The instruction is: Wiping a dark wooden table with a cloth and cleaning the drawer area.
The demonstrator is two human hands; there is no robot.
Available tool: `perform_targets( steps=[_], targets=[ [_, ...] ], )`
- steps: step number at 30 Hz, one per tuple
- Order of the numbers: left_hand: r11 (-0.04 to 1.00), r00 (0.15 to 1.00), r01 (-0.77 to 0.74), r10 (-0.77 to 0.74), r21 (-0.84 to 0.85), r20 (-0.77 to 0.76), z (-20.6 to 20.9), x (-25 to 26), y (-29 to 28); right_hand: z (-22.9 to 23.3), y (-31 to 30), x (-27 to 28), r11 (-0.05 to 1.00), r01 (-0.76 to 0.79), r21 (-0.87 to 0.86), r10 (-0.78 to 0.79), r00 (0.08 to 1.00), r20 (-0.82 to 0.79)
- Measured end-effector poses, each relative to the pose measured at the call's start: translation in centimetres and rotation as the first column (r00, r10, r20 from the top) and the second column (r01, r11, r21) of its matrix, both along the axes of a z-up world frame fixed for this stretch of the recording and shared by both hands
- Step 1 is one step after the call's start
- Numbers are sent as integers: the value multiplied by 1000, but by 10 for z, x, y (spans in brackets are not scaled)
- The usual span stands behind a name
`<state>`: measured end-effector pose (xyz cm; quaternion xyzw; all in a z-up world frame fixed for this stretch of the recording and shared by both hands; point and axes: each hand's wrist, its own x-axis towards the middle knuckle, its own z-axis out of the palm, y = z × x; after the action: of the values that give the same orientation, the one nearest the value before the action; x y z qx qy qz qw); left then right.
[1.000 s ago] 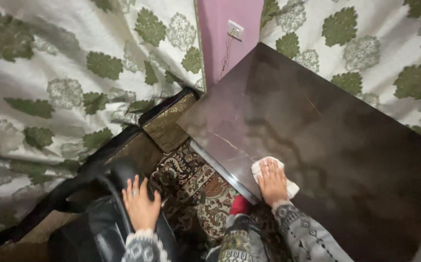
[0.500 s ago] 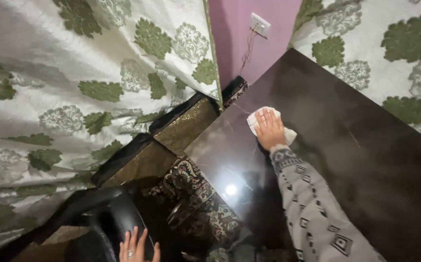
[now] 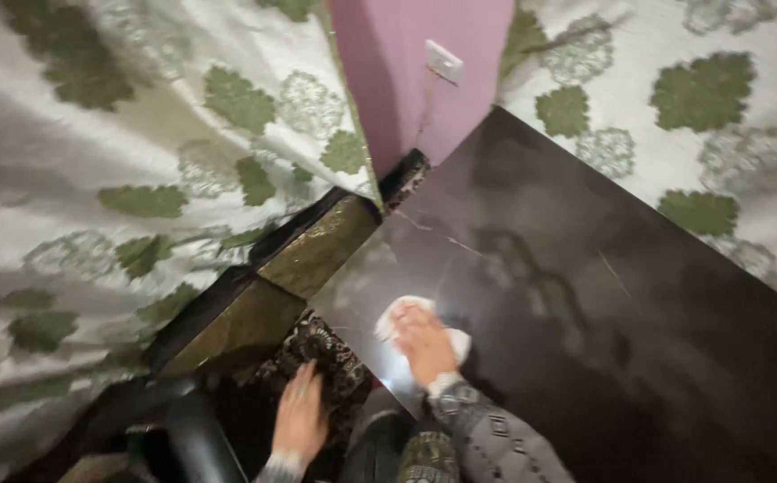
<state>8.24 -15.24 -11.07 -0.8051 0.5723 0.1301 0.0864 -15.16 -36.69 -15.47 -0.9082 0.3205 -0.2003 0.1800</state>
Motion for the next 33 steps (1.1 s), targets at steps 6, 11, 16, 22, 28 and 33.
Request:
perform_targets(
  steps=[6, 11, 16, 22, 28, 33],
  targets=[
    [977, 946, 202, -212, -66, -247, 17, 0, -179, -21, -41, -178, 559, 501, 660, -820, 451, 352],
    [927, 970, 213, -163, 308, -182, -4, 16, -230, -52, -38, -224, 134, 917, -375, -956, 20, -293],
    [926, 967, 236, -194, 295, -166, -34, 18, -228, 27, -91, -40, 421, 873, -244, -874, 320, -365],
    [924, 946, 267, -197, -275, 257, -109, 21, -213, 48, -124, 116, 632, 762, -141, -772, 635, -28],
    [854, 830, 274, 23, -443, 557, -140, 25, -222, 38, -102, 34, 583, 794, 175, -784, 493, 376],
    [948, 955, 240, -192, -207, 228, -121, 39, -239, 36, -2, -119, 134, 984, -118, -957, 98, -271]
  ],
)
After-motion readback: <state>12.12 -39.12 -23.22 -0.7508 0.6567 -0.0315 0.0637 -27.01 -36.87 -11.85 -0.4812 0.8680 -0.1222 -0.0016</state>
